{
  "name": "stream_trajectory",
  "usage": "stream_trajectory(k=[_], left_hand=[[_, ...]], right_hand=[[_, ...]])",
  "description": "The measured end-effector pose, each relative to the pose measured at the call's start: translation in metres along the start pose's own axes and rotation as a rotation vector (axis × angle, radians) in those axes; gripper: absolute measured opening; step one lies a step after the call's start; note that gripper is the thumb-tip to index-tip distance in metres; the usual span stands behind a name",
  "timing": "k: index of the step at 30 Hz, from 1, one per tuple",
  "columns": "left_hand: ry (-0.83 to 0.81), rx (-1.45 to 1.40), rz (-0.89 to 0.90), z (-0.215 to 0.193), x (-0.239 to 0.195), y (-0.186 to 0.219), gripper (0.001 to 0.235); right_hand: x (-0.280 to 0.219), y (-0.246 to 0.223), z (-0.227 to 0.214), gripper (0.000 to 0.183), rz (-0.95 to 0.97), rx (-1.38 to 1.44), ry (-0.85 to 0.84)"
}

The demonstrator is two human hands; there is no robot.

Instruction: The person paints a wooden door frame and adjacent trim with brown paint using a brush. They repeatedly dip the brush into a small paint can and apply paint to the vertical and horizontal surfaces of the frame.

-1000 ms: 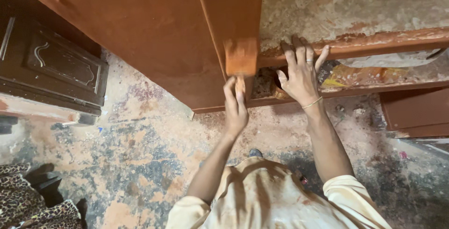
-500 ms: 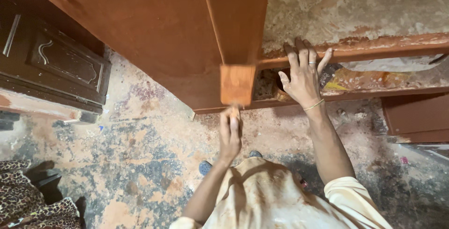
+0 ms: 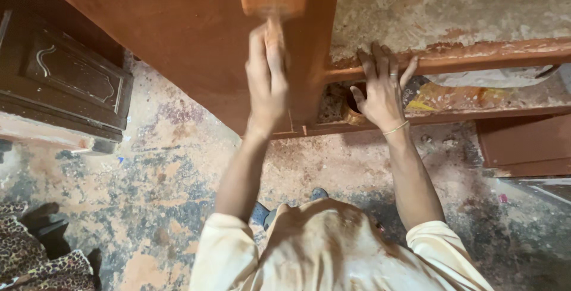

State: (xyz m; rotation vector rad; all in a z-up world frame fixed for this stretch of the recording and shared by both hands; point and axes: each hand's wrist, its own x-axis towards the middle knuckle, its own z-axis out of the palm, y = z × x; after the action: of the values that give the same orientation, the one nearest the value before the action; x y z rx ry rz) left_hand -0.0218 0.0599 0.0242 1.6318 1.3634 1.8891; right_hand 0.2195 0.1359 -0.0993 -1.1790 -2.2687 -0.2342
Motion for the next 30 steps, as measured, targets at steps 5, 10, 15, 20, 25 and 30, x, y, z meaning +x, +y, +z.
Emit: stream_trajectory(k=[5,10,15,20,25,30], left_hand=[[0.038,0.030,-0.299,0.017,-0.131,-0.088,0.031],[-0.009,-0.022,-0.654,0.026,-0.270,-0.188,0.031],[0.059,0.097,-0.753,0.019,-0.328,-0.196,0.032],[0.044,-0.124,-0.599,0.013,-0.248,-0.110,0.031],[-0.141,-0.188,-0.160,-0.012,-0.105,0.002,0.024],[-0.125,-0.138,-0.001,-0.001,-0.009,0.061,0.034]], right_hand=[[-0.002,-0.001,0.001,0.068,0.069,-0.009,-0.106],[-0.002,0.000,0.002,0.067,0.046,-0.011,-0.060],[0.002,0.002,0.000,0.070,0.048,-0.018,-0.065],[-0.005,0.000,0.005,0.072,0.039,-0.014,-0.045],[-0.005,0.004,0.006,0.064,0.052,0.010,-0.061],[-0.003,0.001,0.001,0.069,0.039,0.041,-0.038]])
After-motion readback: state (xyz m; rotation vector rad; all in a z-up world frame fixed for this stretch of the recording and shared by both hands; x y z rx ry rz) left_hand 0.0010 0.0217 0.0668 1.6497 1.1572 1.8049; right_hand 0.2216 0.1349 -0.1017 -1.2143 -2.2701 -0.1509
